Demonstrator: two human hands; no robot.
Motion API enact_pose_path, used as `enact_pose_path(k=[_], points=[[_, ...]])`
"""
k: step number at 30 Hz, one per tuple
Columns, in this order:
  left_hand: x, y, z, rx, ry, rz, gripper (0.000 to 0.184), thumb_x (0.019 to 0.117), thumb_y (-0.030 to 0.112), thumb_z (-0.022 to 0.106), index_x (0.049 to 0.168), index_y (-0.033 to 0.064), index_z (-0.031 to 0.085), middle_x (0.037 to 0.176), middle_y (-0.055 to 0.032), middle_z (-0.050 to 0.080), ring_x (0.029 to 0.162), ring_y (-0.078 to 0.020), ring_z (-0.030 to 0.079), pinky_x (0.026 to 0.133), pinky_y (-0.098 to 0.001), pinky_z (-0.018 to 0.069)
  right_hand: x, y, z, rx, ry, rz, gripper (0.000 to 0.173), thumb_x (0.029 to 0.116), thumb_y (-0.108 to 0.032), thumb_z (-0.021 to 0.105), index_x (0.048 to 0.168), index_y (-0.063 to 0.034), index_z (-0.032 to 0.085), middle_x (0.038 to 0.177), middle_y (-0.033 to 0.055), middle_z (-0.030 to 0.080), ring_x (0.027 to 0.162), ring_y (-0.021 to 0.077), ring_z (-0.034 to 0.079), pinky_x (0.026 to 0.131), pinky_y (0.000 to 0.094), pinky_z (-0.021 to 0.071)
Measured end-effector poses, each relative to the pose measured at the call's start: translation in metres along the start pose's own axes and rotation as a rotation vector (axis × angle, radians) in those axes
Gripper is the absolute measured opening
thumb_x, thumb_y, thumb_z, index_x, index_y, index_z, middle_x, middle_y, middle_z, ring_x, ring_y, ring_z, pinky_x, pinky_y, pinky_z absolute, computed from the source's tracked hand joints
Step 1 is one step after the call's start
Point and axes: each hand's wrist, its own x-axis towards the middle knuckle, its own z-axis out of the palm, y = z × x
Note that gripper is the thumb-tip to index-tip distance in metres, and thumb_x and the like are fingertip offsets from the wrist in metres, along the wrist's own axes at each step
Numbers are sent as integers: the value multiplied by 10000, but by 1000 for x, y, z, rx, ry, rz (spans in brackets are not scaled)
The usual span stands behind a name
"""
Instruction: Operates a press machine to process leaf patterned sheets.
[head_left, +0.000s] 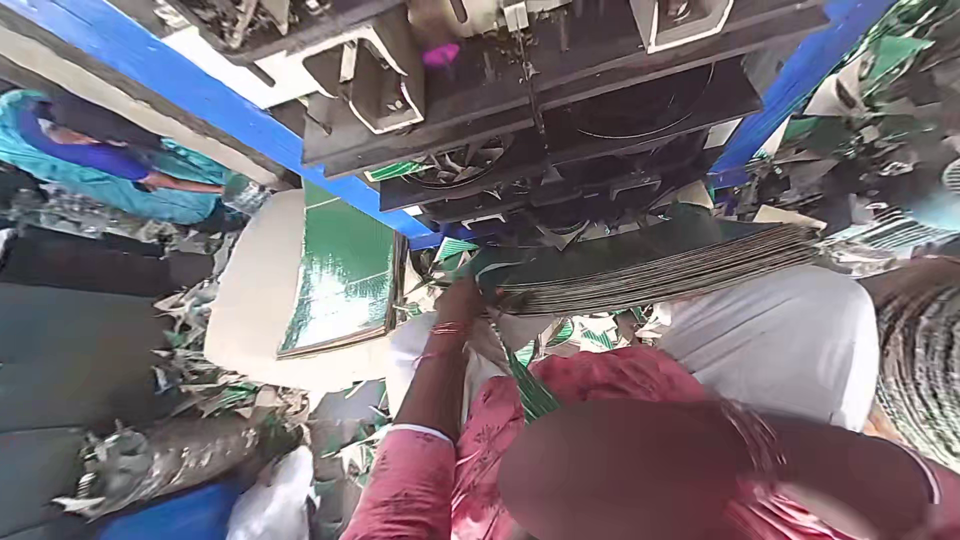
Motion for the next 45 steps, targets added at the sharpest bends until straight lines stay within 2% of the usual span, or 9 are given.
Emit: enact_pose_path(k=[2,6,9,13,18,23,28,35,45], points=[[4,16,14,81,-82,17,683,981,397,672,1529,57,449,1389,-336,554,1209,-546,589,959,-718,475,-19,-13,-55,-607,-107,517,116,924,-53,630,921,27,714,861,172,683,778,266,673,684,408,549],[6,26,31,156,-110,33,401,1001,282,622,1355,94,635,1400,-272,566,1203,-461,623,951,-645,523,-55,32,-94,-1104,-312,1441,229,1001,-143,593,1124,22,694,1388,265,553,1191,481,584,938,669,469],[7,19,27,34,-15,24,307,1001,209,623,1238,28,693,1315,-249,636,1212,-446,624,999,-642,500,-44,9,-127,-989,-276,1318,237,1027,-181,584,1190,-69,712,1276,205,640,1155,418,629,894,645,506],[-3,-29,-12,-373,377,-82,379,1011,49,558,1384,14,612,1340,-302,615,1226,-495,600,1036,-673,447,-56,-9,-162,-1279,94,1120,259,921,-24,688,1159,-107,747,1109,198,692,1053,421,667,821,623,544],[-31,-155,-26,-787,844,-454,394,938,17,603,1325,-54,608,1288,-226,645,1121,-266,653,964,-416,538,-70,8,-182,-1258,127,1293,342,980,-245,683,1281,-84,692,1207,255,665,1122,463,639,881,652,514],[-74,-233,61,-766,627,-704,369,1030,133,568,1338,-71,560,1248,-250,619,1047,-293,624,929,-455,524,-51,68,-122,-920,-221,1119,526,1003,-349,647,1494,-190,545,1392,204,574,1192,411,611,927,620,507],[-108,-167,55,-286,124,-634,426,1114,226,440,1393,-74,554,1418,-279,580,1370,-382,533,1150,-520,388,-45,82,-113,-826,-511,1127,197,994,-153,641,1063,18,709,1039,251,692,1003,464,668,813,686,502],[-75,-112,-34,116,286,-213,398,1011,79,537,1401,55,614,1379,-308,591,1250,-544,572,989,-731,433,-52,59,-200,-1142,148,1120,246,1012,-211,649,1187,-61,733,1197,213,685,1145,417,648,931,630,516],[4,62,-5,79,-3,634,385,1051,364,586,1283,74,690,1273,-206,683,1166,-420,663,970,-647,514,-75,96,-221,-1162,191,976,239,1020,-246,631,1075,-64,776,1081,185,740,1052,393,697,926,640,514]])
